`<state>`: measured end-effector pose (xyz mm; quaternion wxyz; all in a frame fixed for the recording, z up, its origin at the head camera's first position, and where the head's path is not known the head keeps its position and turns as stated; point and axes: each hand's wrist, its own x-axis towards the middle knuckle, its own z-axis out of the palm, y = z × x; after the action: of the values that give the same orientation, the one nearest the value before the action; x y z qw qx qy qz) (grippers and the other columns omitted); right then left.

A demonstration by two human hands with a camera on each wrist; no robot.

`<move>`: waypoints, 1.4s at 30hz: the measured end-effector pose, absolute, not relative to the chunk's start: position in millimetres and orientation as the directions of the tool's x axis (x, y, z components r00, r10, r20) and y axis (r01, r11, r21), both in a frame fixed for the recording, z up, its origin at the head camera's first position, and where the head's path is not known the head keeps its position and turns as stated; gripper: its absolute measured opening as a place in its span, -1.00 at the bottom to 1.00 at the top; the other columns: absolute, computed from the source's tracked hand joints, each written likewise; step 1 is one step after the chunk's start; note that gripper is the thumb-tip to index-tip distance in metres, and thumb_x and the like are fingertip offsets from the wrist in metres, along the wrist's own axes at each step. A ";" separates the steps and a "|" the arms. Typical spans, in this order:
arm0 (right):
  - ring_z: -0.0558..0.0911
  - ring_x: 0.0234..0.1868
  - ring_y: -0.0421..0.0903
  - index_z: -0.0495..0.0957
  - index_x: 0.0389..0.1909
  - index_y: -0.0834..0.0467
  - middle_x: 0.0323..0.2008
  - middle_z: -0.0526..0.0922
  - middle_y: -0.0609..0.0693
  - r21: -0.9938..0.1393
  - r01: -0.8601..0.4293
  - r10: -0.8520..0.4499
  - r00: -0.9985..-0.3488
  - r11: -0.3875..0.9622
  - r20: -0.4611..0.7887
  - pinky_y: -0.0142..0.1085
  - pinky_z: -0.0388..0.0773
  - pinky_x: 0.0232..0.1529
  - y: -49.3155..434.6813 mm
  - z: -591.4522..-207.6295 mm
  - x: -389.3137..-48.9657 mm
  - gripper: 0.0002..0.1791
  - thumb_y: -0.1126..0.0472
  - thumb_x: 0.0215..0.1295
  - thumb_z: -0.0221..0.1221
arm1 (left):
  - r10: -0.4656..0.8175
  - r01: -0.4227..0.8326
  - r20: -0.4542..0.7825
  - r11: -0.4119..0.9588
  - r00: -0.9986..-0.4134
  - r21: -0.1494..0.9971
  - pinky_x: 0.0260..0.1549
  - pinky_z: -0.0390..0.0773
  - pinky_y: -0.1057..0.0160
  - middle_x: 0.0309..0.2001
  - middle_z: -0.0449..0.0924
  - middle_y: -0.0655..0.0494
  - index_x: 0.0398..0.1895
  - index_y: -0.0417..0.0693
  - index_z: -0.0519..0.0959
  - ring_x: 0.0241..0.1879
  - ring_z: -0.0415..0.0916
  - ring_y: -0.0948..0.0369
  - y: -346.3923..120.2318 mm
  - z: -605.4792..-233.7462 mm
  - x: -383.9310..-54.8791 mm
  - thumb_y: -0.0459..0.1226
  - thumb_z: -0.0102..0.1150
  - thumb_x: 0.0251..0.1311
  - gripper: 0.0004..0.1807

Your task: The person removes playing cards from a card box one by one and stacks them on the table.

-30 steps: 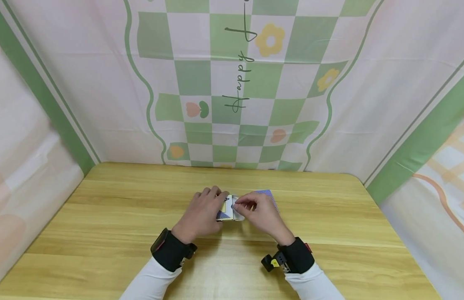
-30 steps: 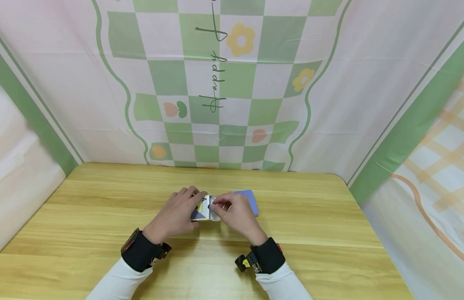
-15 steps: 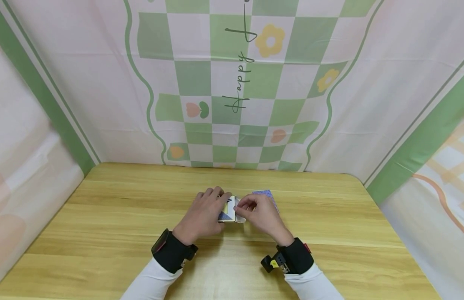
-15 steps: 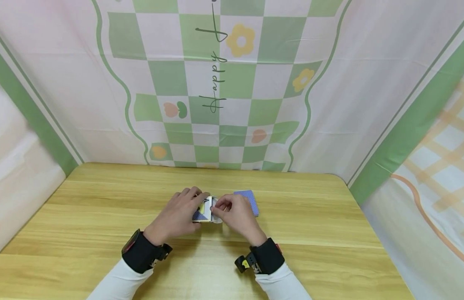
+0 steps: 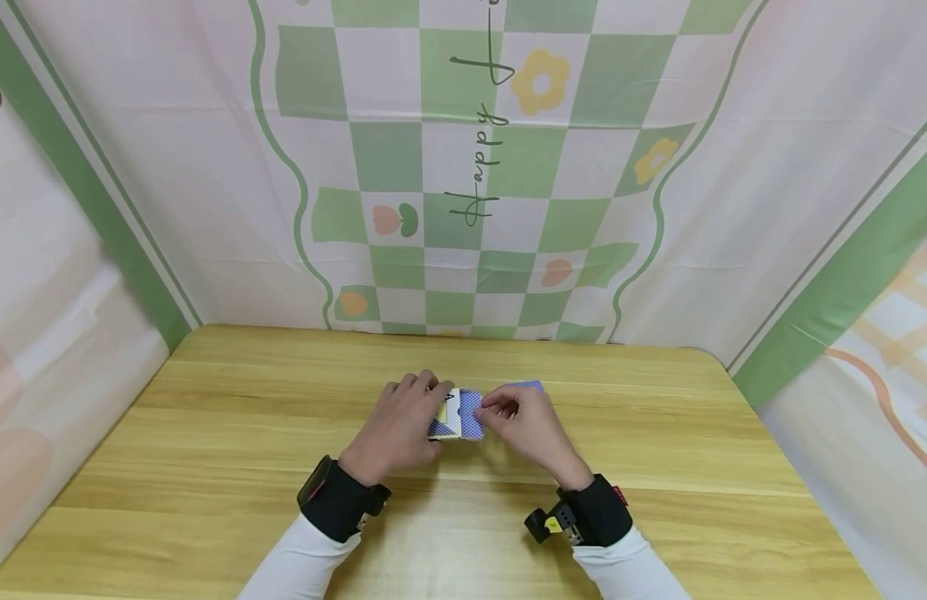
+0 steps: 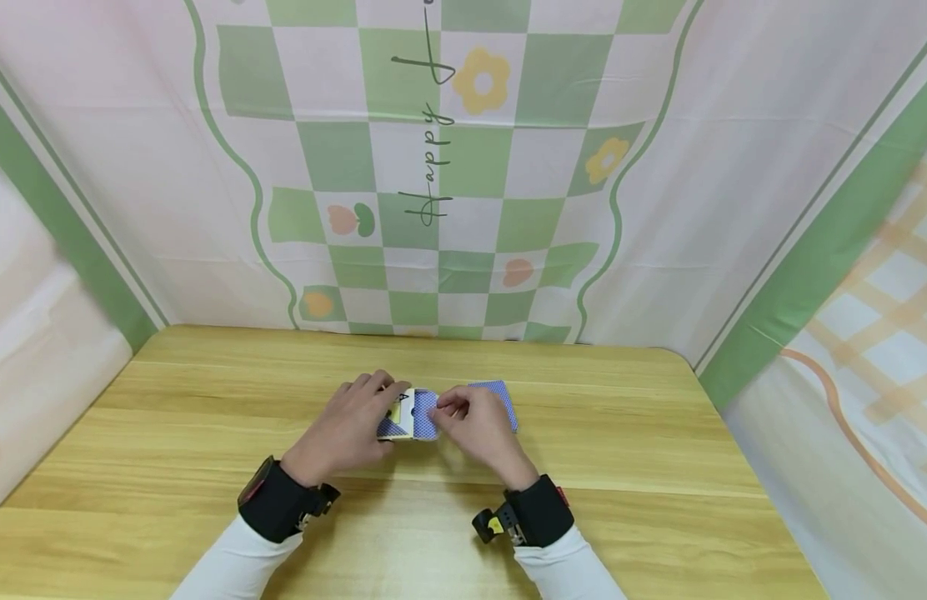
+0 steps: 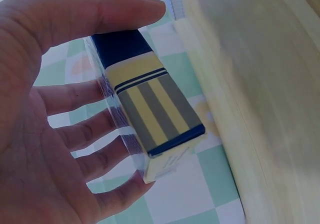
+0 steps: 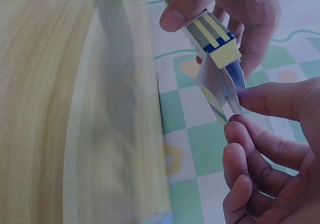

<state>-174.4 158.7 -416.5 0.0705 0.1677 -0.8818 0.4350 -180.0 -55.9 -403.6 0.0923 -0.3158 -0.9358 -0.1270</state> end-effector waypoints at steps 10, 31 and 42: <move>0.50 -0.42 -0.13 0.60 -0.27 0.06 -0.43 0.55 -0.11 -0.745 -0.317 -0.192 -0.948 0.586 0.253 -0.27 0.42 -0.40 163.9 -412.3 -173.9 -0.81 0.09 0.10 0.26 | 0.554 0.602 0.264 0.781 -0.790 0.164 -0.10 0.32 -0.02 0.01 0.37 0.02 0.19 -0.05 0.37 -0.04 0.34 0.05 -59.9 -402.8 -181.6 -0.13 0.36 -0.28 -0.20; 0.28 0.22 -0.12 0.47 0.08 -0.01 0.19 0.35 -0.09 -0.512 -0.608 -0.523 -0.791 0.607 0.319 -0.18 0.26 0.12 162.8 -409.1 -168.4 -0.41 0.02 -0.05 0.35 | 0.594 0.631 0.235 0.762 -0.770 0.144 -0.14 0.33 0.01 -0.03 0.36 0.07 0.20 -0.04 0.36 -0.07 0.33 0.07 -57.1 -403.7 -179.2 -0.10 0.37 -0.27 -0.19; 0.35 0.13 -0.17 0.49 0.04 -0.02 0.10 0.37 -0.14 -0.514 -0.585 -0.517 -0.807 0.627 0.286 -0.26 0.31 0.06 164.3 -406.1 -167.4 -0.46 0.10 -0.06 0.36 | 0.589 0.630 0.241 0.760 -0.771 0.159 -0.12 0.32 0.02 -0.03 0.35 0.07 0.20 -0.03 0.36 -0.06 0.33 0.07 -58.0 -402.4 -178.4 -0.11 0.36 -0.26 -0.20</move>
<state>-167.4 164.3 -406.1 0.0553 0.3061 -0.9004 0.3043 -178.4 -58.0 -402.4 0.0883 -0.3265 -0.9339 -0.1161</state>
